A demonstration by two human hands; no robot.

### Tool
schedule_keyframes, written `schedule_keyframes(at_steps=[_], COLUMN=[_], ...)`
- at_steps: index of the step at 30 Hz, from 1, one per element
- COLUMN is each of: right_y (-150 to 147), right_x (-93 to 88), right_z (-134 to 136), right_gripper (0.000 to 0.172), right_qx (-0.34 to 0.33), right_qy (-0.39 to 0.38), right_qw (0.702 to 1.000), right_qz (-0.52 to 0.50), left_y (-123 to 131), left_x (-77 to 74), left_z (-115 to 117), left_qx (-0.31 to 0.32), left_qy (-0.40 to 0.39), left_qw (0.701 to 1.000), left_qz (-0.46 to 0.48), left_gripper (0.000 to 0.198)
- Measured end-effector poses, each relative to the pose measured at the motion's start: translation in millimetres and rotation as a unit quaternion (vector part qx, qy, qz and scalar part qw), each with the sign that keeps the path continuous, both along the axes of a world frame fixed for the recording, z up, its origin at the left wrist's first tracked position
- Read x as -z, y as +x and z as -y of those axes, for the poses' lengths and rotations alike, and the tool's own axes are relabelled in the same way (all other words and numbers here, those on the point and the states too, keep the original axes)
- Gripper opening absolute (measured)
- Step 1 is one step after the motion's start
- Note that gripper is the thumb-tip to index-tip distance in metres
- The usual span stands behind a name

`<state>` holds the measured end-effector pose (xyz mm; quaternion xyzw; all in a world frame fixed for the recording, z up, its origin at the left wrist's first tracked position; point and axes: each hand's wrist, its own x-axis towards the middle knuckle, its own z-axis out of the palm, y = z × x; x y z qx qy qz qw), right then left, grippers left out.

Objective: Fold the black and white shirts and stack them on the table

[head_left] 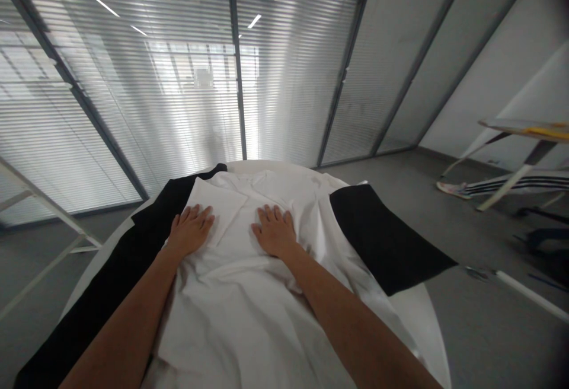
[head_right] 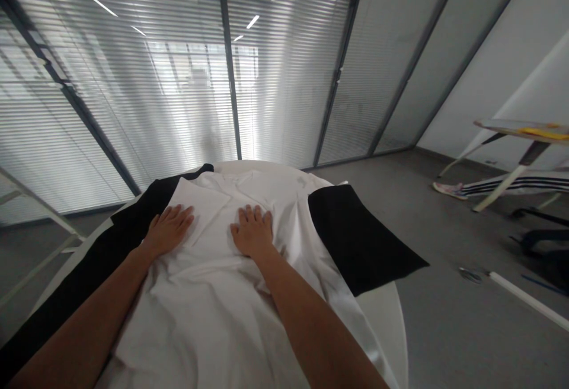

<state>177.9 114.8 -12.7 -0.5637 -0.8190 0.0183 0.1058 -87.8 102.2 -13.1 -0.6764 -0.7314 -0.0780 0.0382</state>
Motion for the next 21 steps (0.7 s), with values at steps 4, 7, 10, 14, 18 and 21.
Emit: schedule_keyframes(at_steps=[4, 7, 10, 14, 18, 21], right_y=[0.1, 0.2, 0.0, -0.5, -1.0, -1.0], right_x=[-1.4, -2.6, -3.7, -5.3, -7.4, -8.9], right_z=[0.2, 0.9, 1.9, 3.0, 3.2, 3.1], right_gripper=[0.063, 0.061, 0.061, 0.061, 0.060, 0.060], right_qx=[-0.003, -0.006, -0.008, -0.010, -0.010, -0.013], right_qy=[-0.004, -0.003, -0.003, 0.005, -0.003, -0.009], right_qw=[1.000, 1.000, 1.000, 1.000, 1.000, 1.000], right_qz=[-0.003, -0.002, 0.002, 0.003, 0.010, 0.012], left_y=[-12.6, -19.2, -23.8, -35.3, -45.6, -46.4], left_x=[-7.3, -14.2, -21.4, -27.0, -25.6, -25.0], left_z=[1.5, 0.5, -3.4, -8.2, -9.6, -8.8], left_qx=[-0.111, -0.161, -0.156, -0.123, -0.129, -0.105], left_qy=[-0.007, 0.005, 0.019, 0.034, 0.027, 0.015], left_qw=[0.994, 0.986, 0.985, 0.978, 0.977, 0.983], left_qz=[0.023, 0.035, 0.067, 0.162, 0.166, 0.148], left_gripper=[0.058, 0.055, 0.052, 0.048, 0.050, 0.054])
